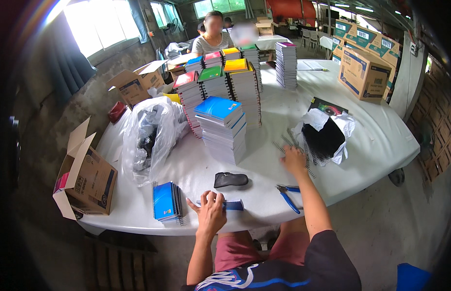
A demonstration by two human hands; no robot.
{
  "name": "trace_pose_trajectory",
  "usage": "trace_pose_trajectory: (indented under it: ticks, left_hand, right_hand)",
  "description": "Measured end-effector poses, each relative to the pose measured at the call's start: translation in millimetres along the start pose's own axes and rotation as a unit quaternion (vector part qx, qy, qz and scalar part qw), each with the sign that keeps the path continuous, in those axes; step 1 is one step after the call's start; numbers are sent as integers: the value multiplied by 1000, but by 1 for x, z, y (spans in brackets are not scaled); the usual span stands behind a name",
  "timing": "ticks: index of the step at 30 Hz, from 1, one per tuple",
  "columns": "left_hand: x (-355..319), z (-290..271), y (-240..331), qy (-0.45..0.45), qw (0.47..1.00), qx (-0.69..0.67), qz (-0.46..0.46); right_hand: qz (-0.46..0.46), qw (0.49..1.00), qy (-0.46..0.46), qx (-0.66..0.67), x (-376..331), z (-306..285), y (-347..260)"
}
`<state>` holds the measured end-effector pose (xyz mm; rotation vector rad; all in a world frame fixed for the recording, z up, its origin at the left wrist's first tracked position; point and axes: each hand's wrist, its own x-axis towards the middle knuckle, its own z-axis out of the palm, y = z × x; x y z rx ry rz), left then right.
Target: The person unpacks notebooks from a cardboard box and places them on a table. Then, using pliers, the person attaches spiral wire bindings to the notebooks one at a time, stacking the finished notebooks on the table.
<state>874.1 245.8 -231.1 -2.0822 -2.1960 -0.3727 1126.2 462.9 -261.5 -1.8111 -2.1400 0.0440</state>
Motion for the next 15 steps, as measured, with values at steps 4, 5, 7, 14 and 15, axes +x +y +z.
trace_pose_trajectory:
  ticks: [4, 5, 7, 14, 15]
  left_hand:
    - [5, 13, 17, 121, 991, -62, -14]
    - [3, 20, 19, 176, 982, -73, -15]
    - [-1, 30, 21, 265, 960, -80, -25]
    - [4, 39, 25, 302, 941, -142, -50]
    - [5, 41, 29, 288, 946, -143, -50]
  right_hand:
    - [-72, 997, -16, -8, 25, 30, 18]
    - [-93, 995, -24, 6, 27, 30, 16]
    - [-133, 990, -9, 47, 24, 10, -3]
    - [-197, 935, -178, 234, -40, -96, -64]
    - [-222, 911, -192, 288, -52, -102, -60]
